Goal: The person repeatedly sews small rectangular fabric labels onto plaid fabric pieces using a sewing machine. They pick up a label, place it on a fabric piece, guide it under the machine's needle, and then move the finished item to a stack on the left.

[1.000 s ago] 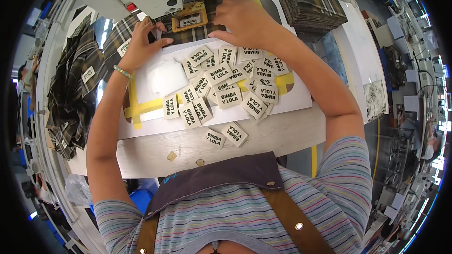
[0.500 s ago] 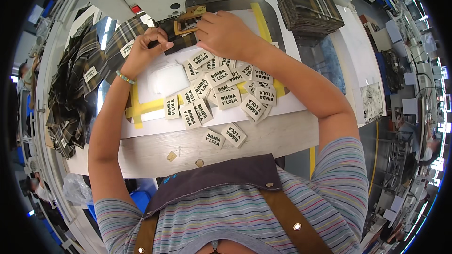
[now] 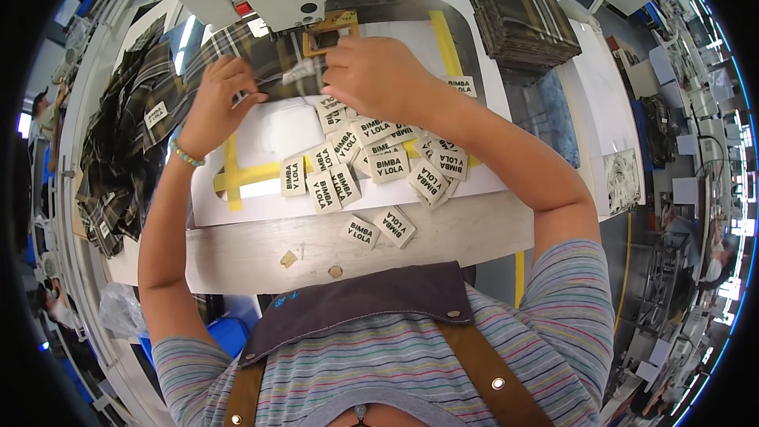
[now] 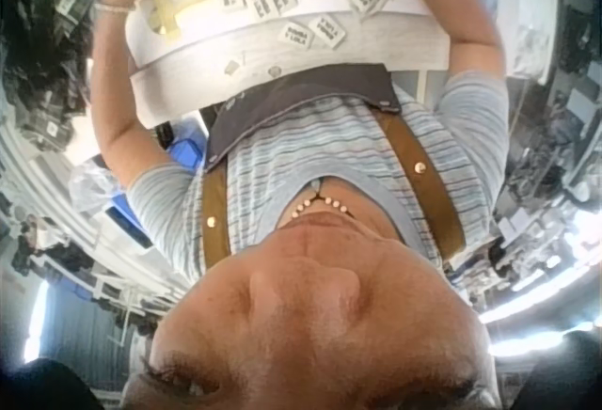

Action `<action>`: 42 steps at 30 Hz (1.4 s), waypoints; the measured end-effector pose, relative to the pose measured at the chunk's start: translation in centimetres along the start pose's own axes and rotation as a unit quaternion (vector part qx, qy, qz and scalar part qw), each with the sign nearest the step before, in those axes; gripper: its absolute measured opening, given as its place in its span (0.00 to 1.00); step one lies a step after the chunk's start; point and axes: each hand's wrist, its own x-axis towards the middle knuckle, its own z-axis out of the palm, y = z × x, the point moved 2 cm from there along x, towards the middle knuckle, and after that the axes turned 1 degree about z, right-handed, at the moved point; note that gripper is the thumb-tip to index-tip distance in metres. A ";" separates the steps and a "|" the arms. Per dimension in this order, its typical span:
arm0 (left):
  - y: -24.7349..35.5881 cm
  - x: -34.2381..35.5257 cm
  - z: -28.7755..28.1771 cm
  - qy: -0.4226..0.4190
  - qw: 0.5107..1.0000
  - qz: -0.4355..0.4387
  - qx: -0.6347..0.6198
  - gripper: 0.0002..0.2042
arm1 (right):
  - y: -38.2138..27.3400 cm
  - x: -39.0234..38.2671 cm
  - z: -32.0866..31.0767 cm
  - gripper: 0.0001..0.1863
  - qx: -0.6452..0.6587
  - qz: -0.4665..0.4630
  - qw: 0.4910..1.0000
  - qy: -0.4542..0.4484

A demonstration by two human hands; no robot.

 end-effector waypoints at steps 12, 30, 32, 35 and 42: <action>-8.5 -11.2 -5.4 0.096 0.979 -0.127 0.128 0.15 | -2.8 -7.1 -7.1 0.11 0.119 0.034 0.990 -0.068; 19.3 -7.3 5.4 -0.057 0.934 0.352 0.008 0.14 | -12.9 -14.3 -5.4 0.11 0.020 -0.055 0.995 -0.086; 19.2 -6.5 4.2 0.009 0.935 0.353 0.032 0.13 | -12.2 -13.3 -7.2 0.12 0.070 0.001 0.995 -0.066; 18.6 -4.0 2.4 0.100 0.929 0.351 0.067 0.10 | -10.3 -12.3 -9.1 0.15 -0.044 0.039 0.997 0.047; 14.6 -3.9 3.4 -0.057 0.997 0.055 -0.007 0.45 | -7.4 -13.6 -6.9 0.47 -0.046 0.233 0.969 -0.064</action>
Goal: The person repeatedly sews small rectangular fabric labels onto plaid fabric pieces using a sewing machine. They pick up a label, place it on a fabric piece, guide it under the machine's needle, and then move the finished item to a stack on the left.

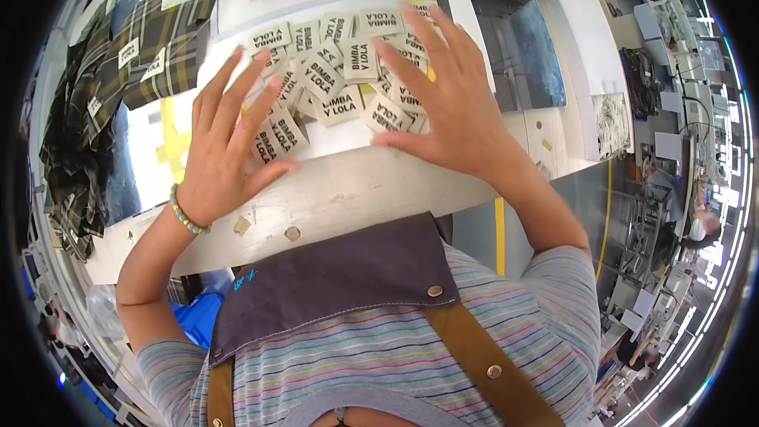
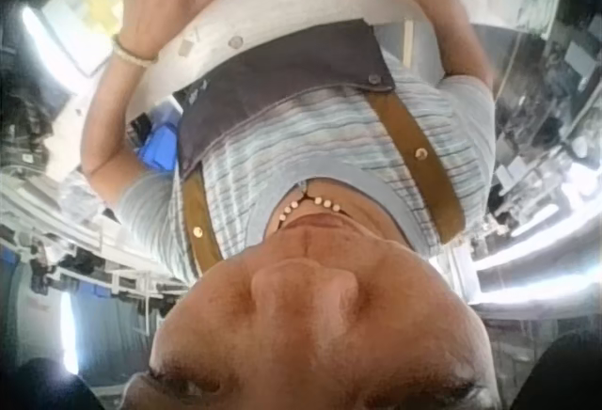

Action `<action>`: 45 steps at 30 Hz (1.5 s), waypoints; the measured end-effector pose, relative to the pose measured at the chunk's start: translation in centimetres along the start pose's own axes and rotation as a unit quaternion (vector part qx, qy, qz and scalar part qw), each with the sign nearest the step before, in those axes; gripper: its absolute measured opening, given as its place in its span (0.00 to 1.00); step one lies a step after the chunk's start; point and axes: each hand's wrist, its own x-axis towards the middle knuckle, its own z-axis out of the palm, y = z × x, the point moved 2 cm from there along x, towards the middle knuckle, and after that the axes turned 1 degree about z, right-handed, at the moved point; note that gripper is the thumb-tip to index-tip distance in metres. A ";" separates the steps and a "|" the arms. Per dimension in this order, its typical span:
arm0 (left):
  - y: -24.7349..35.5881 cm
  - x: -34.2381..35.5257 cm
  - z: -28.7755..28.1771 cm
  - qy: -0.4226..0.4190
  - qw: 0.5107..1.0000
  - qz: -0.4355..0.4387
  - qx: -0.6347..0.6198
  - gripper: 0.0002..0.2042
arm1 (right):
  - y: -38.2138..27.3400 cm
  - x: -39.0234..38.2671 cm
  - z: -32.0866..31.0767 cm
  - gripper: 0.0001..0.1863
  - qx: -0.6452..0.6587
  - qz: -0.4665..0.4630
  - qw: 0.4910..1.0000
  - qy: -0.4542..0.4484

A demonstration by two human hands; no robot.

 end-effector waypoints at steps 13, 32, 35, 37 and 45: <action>-1.6 5.1 4.6 -0.027 0.999 -0.032 -0.026 0.56 | 4.0 4.5 4.8 0.63 0.135 -0.040 0.988 -0.061; -3.2 2.8 0.0 0.047 0.991 0.029 -0.125 0.53 | 2.4 5.8 4.5 0.50 0.089 -0.128 0.980 -0.127; -2.9 3.0 -0.1 0.038 0.993 0.036 -0.107 0.54 | 3.5 6.6 4.8 0.48 0.089 -0.122 0.980 -0.133; -3.1 3.1 -1.3 0.053 0.993 0.031 -0.105 0.48 | 4.0 6.4 4.1 0.46 0.097 -0.117 0.980 -0.126; -3.8 -1.9 -4.1 -0.008 0.997 0.031 -0.076 0.23 | 2.0 7.5 1.1 0.38 0.095 -0.164 0.978 -0.092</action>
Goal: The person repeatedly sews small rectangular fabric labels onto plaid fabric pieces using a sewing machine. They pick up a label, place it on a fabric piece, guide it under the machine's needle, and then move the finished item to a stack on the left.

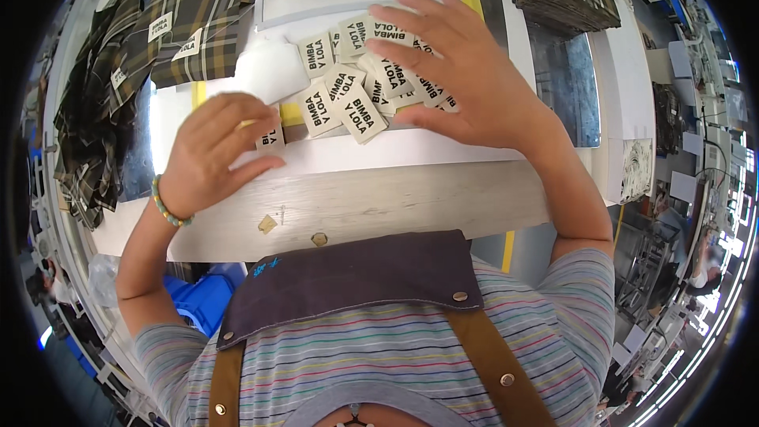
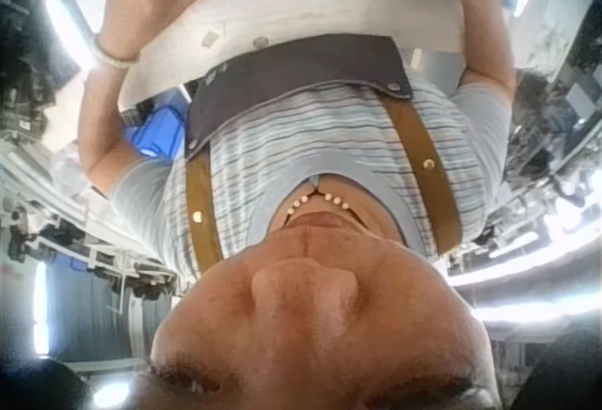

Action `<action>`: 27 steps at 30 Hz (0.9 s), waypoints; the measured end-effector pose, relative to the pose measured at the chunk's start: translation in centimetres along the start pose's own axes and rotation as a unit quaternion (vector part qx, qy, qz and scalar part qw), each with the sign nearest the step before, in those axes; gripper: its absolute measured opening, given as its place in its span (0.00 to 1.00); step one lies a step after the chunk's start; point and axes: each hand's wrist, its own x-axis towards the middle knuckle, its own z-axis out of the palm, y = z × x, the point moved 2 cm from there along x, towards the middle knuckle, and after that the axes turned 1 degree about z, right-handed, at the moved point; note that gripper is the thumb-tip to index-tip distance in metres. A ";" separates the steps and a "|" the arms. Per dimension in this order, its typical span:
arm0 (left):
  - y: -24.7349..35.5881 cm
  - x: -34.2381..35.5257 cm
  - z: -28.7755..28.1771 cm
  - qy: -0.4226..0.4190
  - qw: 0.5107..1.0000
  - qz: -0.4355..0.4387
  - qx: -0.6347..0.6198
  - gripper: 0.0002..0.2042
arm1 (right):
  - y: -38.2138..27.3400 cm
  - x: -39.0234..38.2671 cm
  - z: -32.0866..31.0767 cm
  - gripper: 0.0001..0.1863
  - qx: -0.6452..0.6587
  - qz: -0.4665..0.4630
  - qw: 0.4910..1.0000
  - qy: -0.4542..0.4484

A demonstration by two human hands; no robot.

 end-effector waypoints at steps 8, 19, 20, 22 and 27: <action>2.7 -3.2 2.4 -0.002 0.977 0.109 0.183 0.16 | 0.6 1.0 -0.2 0.32 -0.028 -0.008 0.999 0.035; 1.8 6.8 5.5 -0.045 0.999 0.030 0.004 0.40 | 2.9 -2.2 -5.7 0.22 -0.086 0.081 0.983 0.137; 1.6 7.6 6.1 -0.037 0.999 0.002 -0.016 0.44 | 3.7 -2.8 -6.2 0.21 -0.095 0.095 0.977 0.163; 1.0 8.9 7.2 -0.028 0.999 -0.028 -0.025 0.50 | 4.9 -3.9 -7.9 0.17 -0.113 0.133 0.959 0.225; 0.6 10.5 9.3 -0.065 0.996 -0.008 -0.057 0.43 | 10.1 -5.2 -9.5 0.16 -0.132 0.243 0.929 0.247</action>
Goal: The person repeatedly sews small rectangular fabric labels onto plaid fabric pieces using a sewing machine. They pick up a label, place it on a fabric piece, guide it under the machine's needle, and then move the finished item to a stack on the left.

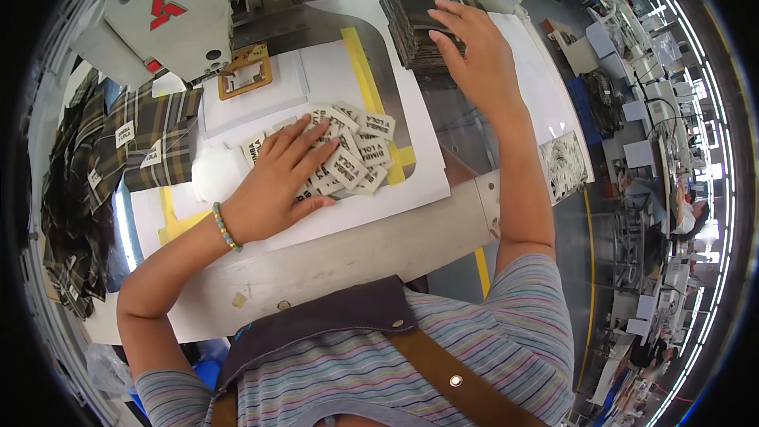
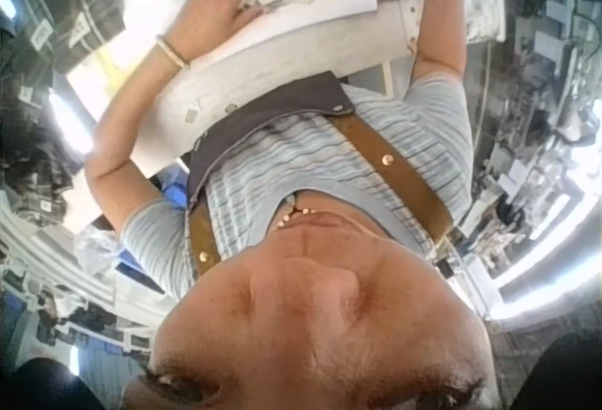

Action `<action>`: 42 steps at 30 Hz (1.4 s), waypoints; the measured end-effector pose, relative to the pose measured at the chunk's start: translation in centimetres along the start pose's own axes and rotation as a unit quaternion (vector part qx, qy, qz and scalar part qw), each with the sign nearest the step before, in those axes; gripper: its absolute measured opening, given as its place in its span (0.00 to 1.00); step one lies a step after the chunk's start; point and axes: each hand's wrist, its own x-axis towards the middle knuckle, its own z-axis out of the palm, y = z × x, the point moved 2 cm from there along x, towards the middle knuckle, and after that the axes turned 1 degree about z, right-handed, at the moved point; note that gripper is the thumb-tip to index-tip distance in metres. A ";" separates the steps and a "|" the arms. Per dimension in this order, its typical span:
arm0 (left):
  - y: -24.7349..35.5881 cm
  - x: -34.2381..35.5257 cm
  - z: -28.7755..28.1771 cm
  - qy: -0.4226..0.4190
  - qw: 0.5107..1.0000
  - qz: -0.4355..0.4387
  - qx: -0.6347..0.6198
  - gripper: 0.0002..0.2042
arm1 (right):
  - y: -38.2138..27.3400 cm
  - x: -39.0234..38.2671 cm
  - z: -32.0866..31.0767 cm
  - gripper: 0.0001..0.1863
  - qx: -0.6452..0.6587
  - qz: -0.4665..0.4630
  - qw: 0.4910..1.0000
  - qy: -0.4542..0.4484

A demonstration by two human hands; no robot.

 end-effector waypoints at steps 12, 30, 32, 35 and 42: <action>-5.6 -5.3 -7.3 0.089 0.988 -0.040 0.124 0.22 | -7.8 0.1 4.1 0.11 0.086 -0.180 0.977 -0.073; -21.5 -12.4 -9.4 0.130 0.946 -0.195 0.224 0.27 | -22.0 -3.0 13.8 0.11 0.019 -0.454 0.883 -0.120; -22.7 -12.8 -10.0 0.122 0.947 -0.199 0.221 0.27 | -21.8 -2.9 13.7 0.10 0.050 -0.425 0.894 -0.134; -23.9 -14.0 -11.3 0.121 0.948 -0.209 0.207 0.27 | -21.4 -2.6 13.6 0.08 0.083 -0.384 0.906 -0.159; -20.4 -14.1 -13.0 0.280 0.911 -0.183 0.243 0.15 | -21.3 -1.7 13.0 0.07 0.167 -0.264 0.932 -0.184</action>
